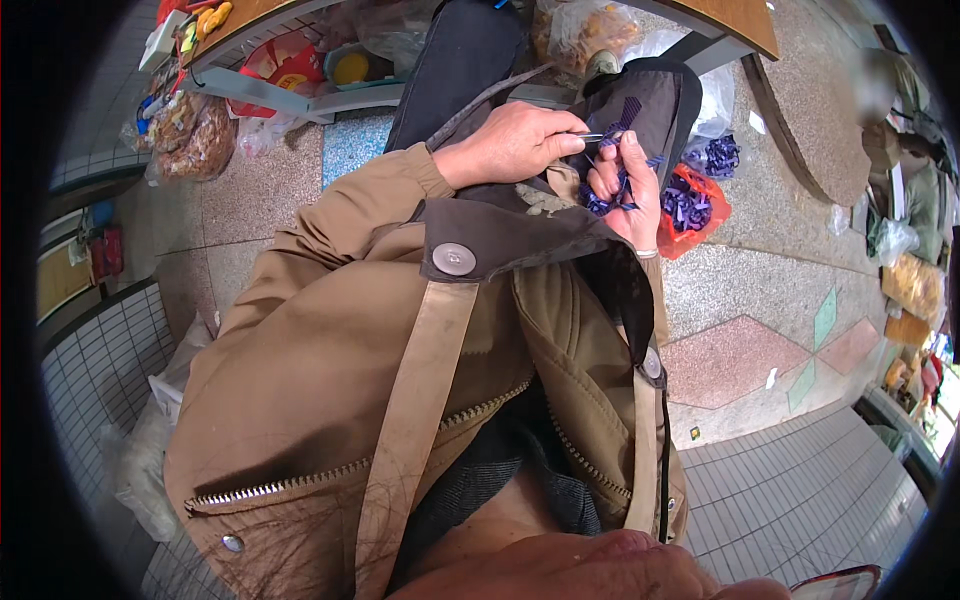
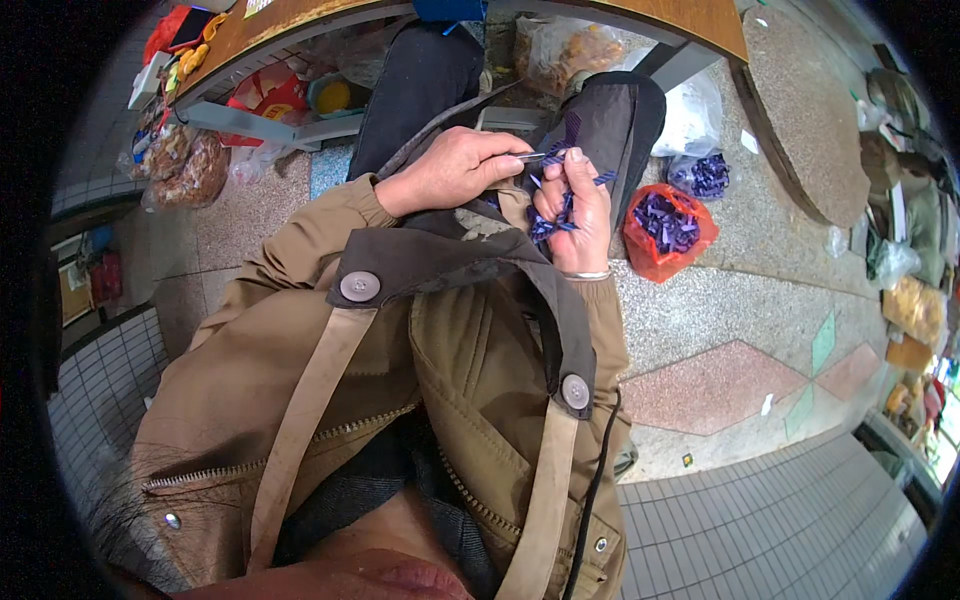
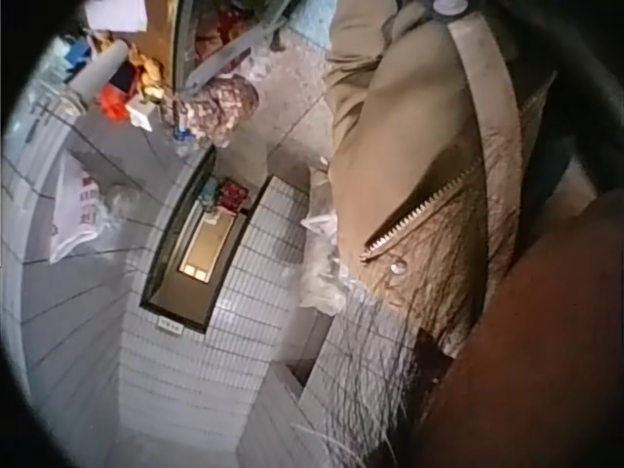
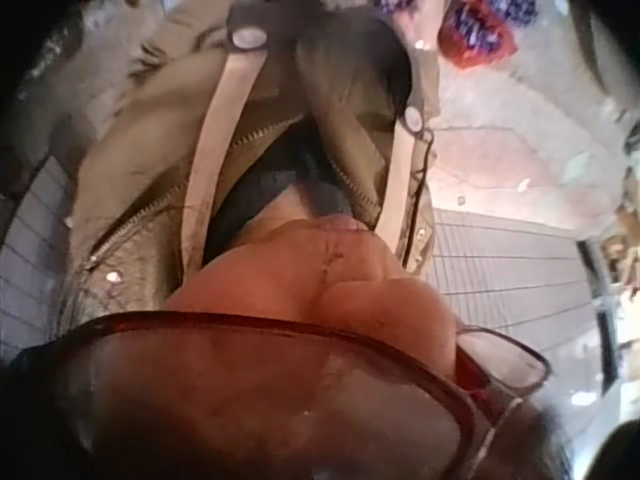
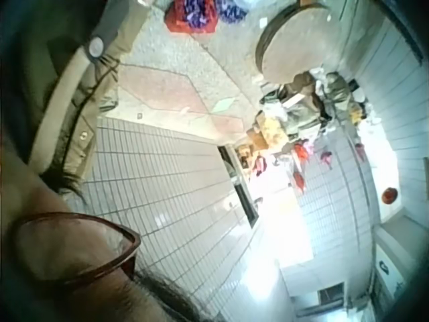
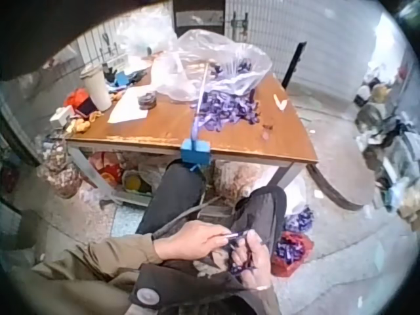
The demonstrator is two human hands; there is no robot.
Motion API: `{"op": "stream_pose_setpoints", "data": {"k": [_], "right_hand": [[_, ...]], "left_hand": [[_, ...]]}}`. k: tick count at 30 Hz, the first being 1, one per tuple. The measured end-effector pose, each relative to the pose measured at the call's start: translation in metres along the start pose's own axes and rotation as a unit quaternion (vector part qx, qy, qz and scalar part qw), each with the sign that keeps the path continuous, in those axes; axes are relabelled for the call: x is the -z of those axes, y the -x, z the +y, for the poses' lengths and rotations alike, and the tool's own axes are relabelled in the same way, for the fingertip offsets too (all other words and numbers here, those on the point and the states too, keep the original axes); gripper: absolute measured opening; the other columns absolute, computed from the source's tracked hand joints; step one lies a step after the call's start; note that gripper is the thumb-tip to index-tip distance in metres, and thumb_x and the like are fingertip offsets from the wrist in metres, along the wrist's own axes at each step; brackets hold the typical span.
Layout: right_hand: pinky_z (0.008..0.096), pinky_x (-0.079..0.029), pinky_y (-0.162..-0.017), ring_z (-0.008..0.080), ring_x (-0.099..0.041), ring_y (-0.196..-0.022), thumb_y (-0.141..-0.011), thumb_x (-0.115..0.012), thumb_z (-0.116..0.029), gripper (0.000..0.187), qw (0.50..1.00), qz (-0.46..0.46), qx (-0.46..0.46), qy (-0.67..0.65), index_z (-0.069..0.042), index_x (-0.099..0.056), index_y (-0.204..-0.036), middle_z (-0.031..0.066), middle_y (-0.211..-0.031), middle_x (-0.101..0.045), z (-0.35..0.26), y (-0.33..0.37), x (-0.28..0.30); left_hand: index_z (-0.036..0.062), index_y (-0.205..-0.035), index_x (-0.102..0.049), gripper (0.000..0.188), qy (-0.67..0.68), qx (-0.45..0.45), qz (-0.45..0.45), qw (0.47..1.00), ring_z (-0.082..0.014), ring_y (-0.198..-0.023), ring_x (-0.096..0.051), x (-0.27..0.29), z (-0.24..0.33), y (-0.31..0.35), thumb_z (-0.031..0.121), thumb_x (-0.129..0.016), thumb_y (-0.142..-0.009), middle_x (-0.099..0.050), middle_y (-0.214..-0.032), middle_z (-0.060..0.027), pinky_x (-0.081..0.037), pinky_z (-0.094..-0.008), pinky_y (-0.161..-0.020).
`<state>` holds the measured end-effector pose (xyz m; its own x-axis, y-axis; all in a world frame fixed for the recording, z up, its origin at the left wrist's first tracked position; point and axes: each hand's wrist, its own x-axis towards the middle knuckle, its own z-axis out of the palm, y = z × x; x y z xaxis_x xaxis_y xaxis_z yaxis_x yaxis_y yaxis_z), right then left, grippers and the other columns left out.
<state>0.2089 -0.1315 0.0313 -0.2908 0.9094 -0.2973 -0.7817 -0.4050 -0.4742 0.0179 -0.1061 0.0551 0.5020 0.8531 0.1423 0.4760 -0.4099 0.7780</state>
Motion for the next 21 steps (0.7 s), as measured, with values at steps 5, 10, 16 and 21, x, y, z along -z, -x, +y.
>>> {"op": "stream_pose_setpoints", "data": {"k": [5,10,16,21], "right_hand": [[0.0218,-0.029,-0.042,0.0057,-0.035,-0.047,-0.096,-0.054,-0.024,0.020,1.000,-0.005,0.007,0.015,-0.004,-0.054,-0.093,0.0020,-0.074,-0.054,0.0007,-0.0005,-0.0025],[0.0218,-0.029,-0.042,0.0057,-0.035,-0.046,-0.096,-0.054,-0.023,0.019,1.000,-0.004,0.006,0.017,-0.004,-0.054,-0.093,0.0023,-0.074,-0.055,0.0021,-0.0021,-0.0007],[0.0222,-0.029,-0.041,0.0060,-0.035,-0.045,-0.095,-0.055,-0.022,0.018,0.999,0.021,0.012,0.022,-0.004,-0.054,-0.092,0.0035,-0.074,-0.056,0.0034,-0.0019,-0.0008],[0.0224,-0.029,-0.040,0.0064,-0.036,-0.045,-0.095,-0.056,-0.022,0.018,0.999,0.021,0.011,0.024,-0.004,-0.054,-0.092,0.0037,-0.074,-0.056,0.0031,-0.0023,-0.0013]], "left_hand": [[0.0037,-0.102,-0.064,0.025,0.019,0.007,-0.007,1.000,-0.0286,-0.074,-0.065,-0.0001,-0.0007,-0.0017,0.024,-0.056,-0.090,-0.066,-0.083,-0.0149,-0.049,-0.0341,-0.064],[0.0048,-0.100,-0.065,0.022,0.001,-0.026,0.015,1.000,-0.0303,-0.076,-0.065,-0.0009,0.0001,-0.0014,0.022,-0.057,-0.089,-0.066,-0.086,-0.0144,-0.049,-0.0348,-0.064],[0.0062,-0.099,-0.065,0.021,-0.022,-0.030,0.023,0.999,-0.0306,-0.077,-0.065,-0.0021,0.0012,0.0003,0.022,-0.058,-0.088,-0.067,-0.086,-0.0135,-0.050,-0.0352,-0.064],[0.0065,-0.099,-0.065,0.020,-0.027,-0.023,0.014,0.999,-0.0302,-0.076,-0.065,-0.0013,-0.0006,0.0009,0.021,-0.058,-0.089,-0.067,-0.086,-0.0131,-0.050,-0.0347,-0.064]]}}
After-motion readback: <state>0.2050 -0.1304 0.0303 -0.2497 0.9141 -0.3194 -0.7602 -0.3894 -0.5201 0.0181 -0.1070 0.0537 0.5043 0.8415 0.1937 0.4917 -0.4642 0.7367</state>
